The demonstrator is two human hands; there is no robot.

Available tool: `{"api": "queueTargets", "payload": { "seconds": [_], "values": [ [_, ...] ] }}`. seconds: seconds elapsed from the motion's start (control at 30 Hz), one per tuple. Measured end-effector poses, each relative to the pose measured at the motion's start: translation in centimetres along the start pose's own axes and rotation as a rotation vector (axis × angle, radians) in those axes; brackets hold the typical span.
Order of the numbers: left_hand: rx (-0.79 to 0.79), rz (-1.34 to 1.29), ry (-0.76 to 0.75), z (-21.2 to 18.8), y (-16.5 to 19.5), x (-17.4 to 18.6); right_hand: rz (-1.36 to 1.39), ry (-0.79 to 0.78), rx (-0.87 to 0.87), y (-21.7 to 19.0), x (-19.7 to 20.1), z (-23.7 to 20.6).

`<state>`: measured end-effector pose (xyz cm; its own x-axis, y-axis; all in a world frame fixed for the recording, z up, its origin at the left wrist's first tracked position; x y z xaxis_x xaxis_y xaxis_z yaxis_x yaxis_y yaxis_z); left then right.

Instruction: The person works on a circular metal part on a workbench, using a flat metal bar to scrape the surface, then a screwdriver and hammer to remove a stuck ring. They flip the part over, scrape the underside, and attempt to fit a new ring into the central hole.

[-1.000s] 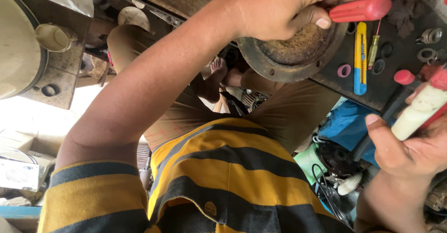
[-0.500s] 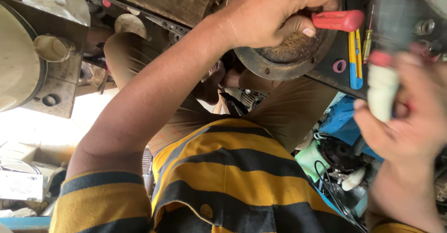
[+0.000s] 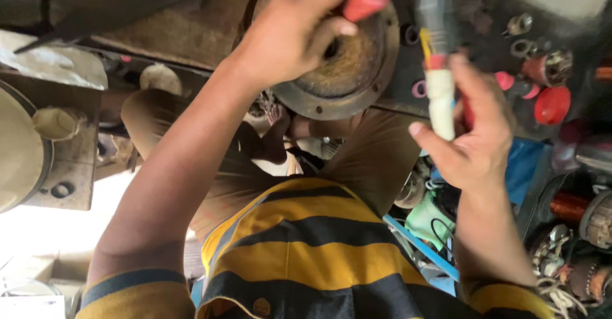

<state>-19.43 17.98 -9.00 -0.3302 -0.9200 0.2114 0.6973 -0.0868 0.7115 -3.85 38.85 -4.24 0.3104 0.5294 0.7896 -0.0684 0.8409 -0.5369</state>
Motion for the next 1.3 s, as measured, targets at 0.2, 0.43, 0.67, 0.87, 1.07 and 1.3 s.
{"api": "queueTargets", "payload": {
  "seconds": [0.2,0.43,0.67,0.87,1.07,1.3],
  "values": [
    [0.179,0.154,0.081,-1.0,2.6,9.6,-0.342,0.172,-0.113,9.2,5.9,-2.6],
    [0.334,0.966,-0.129,-5.3,-4.6,11.9,-0.673,0.129,-0.447,16.8,5.9,-6.5],
    [0.294,0.999,-0.051,-6.3,-6.6,8.7,-0.508,0.292,-0.076,16.1,6.8,0.6],
    [0.192,0.937,0.163,-6.9,-3.1,7.5,-0.73,0.169,0.025,19.7,4.3,9.6],
    [0.447,0.692,0.301,-11.0,-0.5,7.0,-0.379,0.416,0.348,13.3,12.6,7.4],
    [0.348,0.548,0.411,-11.1,3.3,0.6,0.543,0.063,-0.048,4.4,-1.9,8.9]
  ]
}}
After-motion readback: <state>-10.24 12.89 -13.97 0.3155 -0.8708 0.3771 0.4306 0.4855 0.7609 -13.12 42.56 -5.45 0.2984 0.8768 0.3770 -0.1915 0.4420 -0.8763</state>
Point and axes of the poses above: each hand's wrist, its own z-axis towards the middle knuckle, its own x-axis out of the back of the hand, y = z × x, the point moved 9 cm from there along z, towards the middle knuckle, and after that the axes turned 6 degrees about y, right-handed, at the moved point
